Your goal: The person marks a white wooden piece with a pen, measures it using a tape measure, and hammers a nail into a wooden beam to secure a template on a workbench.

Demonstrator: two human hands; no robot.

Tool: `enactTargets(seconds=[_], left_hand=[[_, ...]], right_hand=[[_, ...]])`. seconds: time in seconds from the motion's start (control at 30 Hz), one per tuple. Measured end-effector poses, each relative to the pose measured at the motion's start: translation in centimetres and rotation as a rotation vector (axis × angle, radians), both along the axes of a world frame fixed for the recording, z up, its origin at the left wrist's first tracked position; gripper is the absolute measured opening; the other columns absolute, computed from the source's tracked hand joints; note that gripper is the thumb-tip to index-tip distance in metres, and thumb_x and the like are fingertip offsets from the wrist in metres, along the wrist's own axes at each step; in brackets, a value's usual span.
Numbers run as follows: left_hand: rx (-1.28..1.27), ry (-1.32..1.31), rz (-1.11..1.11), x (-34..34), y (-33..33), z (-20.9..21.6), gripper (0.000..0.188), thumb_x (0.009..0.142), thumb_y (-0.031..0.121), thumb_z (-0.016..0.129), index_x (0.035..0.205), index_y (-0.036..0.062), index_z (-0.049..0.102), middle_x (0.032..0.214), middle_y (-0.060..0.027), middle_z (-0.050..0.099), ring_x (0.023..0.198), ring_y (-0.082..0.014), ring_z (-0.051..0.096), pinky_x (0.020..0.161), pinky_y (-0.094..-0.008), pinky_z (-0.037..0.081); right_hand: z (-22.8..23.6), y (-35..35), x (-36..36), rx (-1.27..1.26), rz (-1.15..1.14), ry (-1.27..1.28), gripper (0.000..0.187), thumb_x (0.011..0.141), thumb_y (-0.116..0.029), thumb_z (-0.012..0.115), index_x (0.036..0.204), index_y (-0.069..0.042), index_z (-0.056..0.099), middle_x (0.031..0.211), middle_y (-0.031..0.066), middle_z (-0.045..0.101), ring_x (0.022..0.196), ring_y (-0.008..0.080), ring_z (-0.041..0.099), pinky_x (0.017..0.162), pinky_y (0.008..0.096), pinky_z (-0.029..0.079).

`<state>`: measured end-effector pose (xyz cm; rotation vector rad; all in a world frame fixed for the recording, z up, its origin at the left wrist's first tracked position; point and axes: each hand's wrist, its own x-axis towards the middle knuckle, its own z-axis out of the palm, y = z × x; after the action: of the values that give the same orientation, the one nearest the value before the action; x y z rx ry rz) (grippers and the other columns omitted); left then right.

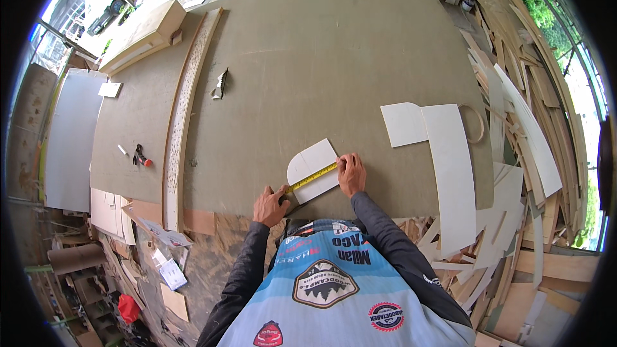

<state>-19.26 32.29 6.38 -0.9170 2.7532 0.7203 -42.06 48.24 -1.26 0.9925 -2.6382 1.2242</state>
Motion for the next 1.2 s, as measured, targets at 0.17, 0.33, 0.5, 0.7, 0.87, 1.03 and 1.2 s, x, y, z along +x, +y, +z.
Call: enactTargets(seconds=[0.17,0.33,0.5,0.7,0.87,1.03,1.2], left_hand=[[0.040,0.108,0.027,0.1,-0.1,-1.4,0.050,0.083,0.031,0.065,0.130,0.0157,0.064,0.098,-0.0188,0.058,0.093,-0.0366,0.062,0.082,-0.0462,0.051],[0.154,0.125,0.107,-0.1,-0.4,-1.6,0.052,0.081,0.032,0.067,0.129,0.0123,0.064,0.100,-0.0189,0.059,0.095,-0.0368,0.061,0.085,-0.0447,0.051],[0.252,0.232,0.236,0.8,-1.3,-0.8,0.051,0.080,0.032,0.067,0.126,0.0092,0.065,0.099,-0.0198,0.059,0.093,-0.0356,0.060,0.085,-0.0432,0.049],[0.259,0.343,0.403,3.1,-2.5,-1.9,0.053,0.081,0.030,0.067,0.128,0.0062,0.064,0.099,-0.0201,0.059,0.093,-0.0340,0.060,0.085,-0.0413,0.049],[0.120,0.357,0.504,3.7,-2.4,-1.3,0.064,0.080,0.027,0.069,0.138,0.0032,0.056,0.112,-0.0205,0.058,0.100,-0.0350,0.060,0.091,-0.0415,0.048],[0.002,0.352,0.516,3.0,-1.9,-2.0,0.069,0.080,0.018,0.073,0.143,0.0037,0.049,0.122,-0.0194,0.053,0.110,-0.0361,0.056,0.097,-0.0433,0.046],[-0.135,0.364,0.453,1.5,-1.1,-3.6,0.069,0.080,0.010,0.074,0.144,0.0046,0.047,0.130,-0.0202,0.049,0.121,-0.0391,0.050,0.102,-0.0456,0.042]], right_hand=[[0.3,-0.2,0.1,-0.006,0.000,-0.014,0.023,0.100,-0.028,0.058,0.092,-0.007,0.053,0.092,0.0115,0.056,0.089,0.0338,0.059,0.076,0.0461,0.049],[0.2,0.3,0.1,-0.008,0.021,-0.050,0.026,0.099,-0.032,0.058,0.104,-0.007,0.055,0.103,0.0145,0.057,0.096,0.0353,0.059,0.081,0.0452,0.050],[1.0,1.1,1.0,0.024,0.189,0.102,0.054,0.093,-0.044,0.062,0.128,-0.004,0.050,0.127,0.0194,0.049,0.116,0.0380,0.051,0.097,0.0494,0.042],[1.9,1.4,2.1,0.228,0.295,0.107,0.079,0.083,-0.063,0.067,0.133,-0.005,0.048,0.139,0.0177,0.041,0.126,0.0381,0.041,0.107,0.0522,0.032],[2.7,2.2,0.8,0.312,0.118,0.104,0.084,0.078,-0.066,0.069,0.134,-0.007,0.049,0.138,0.0149,0.043,0.126,0.0353,0.041,0.107,0.0523,0.031],[2.2,3.3,-1.9,0.311,0.026,0.073,0.082,0.078,-0.065,0.070,0.133,-0.007,0.053,0.136,0.0103,0.046,0.124,0.0327,0.042,0.106,0.0527,0.031],[1.1,4.2,-3.9,0.301,-0.107,0.118,0.086,0.076,-0.063,0.073,0.136,-0.006,0.050,0.138,0.0116,0.043,0.125,0.0346,0.041,0.104,0.0554,0.032]])
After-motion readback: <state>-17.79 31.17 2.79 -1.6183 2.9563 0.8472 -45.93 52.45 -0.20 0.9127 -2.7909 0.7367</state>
